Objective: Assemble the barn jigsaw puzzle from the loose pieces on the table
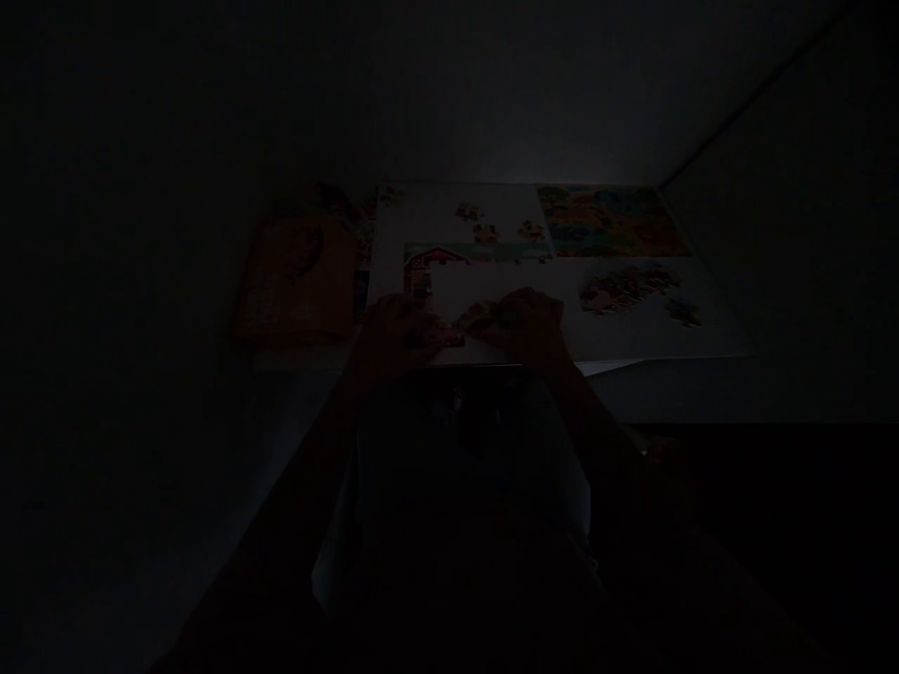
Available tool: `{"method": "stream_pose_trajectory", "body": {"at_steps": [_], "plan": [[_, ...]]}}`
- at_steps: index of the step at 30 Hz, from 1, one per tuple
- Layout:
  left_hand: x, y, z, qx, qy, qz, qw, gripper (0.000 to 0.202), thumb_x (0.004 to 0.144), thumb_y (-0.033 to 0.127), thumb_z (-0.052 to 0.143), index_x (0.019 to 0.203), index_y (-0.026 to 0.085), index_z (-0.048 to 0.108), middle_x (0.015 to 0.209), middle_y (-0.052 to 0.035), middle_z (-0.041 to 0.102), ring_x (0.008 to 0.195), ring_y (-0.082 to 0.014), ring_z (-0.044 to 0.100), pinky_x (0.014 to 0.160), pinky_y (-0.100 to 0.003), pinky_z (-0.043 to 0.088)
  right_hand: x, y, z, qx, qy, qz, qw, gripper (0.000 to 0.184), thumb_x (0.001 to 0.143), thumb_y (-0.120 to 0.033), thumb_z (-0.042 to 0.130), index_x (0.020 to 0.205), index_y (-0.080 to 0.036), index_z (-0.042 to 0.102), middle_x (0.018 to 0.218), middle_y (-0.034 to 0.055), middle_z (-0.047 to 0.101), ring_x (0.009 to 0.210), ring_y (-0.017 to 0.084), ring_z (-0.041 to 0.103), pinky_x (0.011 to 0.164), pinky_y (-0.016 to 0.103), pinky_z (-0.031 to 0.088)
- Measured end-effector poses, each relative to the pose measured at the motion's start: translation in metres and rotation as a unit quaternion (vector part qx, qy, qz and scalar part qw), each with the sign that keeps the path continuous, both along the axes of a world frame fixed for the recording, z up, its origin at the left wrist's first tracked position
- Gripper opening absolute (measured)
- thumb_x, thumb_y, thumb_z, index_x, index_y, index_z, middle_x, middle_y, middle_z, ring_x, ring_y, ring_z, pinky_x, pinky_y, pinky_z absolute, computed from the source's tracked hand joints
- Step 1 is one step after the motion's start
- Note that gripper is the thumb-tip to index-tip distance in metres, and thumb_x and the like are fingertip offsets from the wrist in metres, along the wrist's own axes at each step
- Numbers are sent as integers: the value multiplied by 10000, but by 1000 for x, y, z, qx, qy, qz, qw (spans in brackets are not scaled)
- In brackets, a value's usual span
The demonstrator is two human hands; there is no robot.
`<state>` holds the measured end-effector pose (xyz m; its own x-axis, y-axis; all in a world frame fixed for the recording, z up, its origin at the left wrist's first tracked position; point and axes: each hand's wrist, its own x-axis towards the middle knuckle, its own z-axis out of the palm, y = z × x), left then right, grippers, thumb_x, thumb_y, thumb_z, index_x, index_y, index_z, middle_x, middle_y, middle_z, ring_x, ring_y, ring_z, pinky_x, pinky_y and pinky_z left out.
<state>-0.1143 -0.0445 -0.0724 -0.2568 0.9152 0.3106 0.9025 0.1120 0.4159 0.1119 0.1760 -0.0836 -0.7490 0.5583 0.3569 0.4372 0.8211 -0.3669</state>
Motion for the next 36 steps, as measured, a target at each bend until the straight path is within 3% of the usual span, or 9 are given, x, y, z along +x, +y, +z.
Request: {"method": "stream_pose_trajectory", "body": {"at_steps": [6,11,15,21,29,36], "plan": [[-2,-1,-2,4,7,-7,1000,554,972,554,849,1450,289,761,1555,-144,676,1489,-393,576,1263,-606,480,27,14,-5,6,-21,-17,1000,614,982,-736,781,1385,-272,771,1464,188,711,1348,448,633,1112,631,449],[-4,0,-5,5,11,-7,1000,577,960,569,855,1451,285,752,1570,-153,658,1512,-406,558,1276,-619,465,29,38,-11,11,-47,3,999,488,1053,-666,710,1363,-309,828,1494,172,678,1350,431,615,1116,655,466],[-6,0,-8,3,13,-9,1000,583,960,589,855,1453,296,751,1572,-149,655,1521,-408,551,1284,-625,452,24,48,-11,0,-30,5,1000,540,1057,-692,670,1395,-298,819,1463,182,665,1332,449,604,1124,673,456],[-4,0,-6,12,14,-8,1000,603,944,558,875,1454,259,752,1552,-166,667,1492,-402,568,1263,-605,476,12,48,0,1,-75,160,984,759,1000,-730,762,1664,-385,633,1692,144,544,1455,449,529,1200,656,382],[-5,0,-6,2,13,-6,1000,616,940,554,874,1473,274,741,1567,-155,658,1505,-402,555,1271,-604,469,-11,48,3,17,-65,206,976,441,1029,-705,781,1306,-368,844,1524,103,670,1394,399,561,1187,610,371],[-3,0,-4,-5,17,-2,1000,615,951,573,865,1475,278,737,1591,-149,660,1531,-412,539,1292,-618,445,5,24,-8,54,-36,128,990,446,1036,-686,770,1274,-312,824,1431,135,722,1312,398,579,1118,589,384]]}}
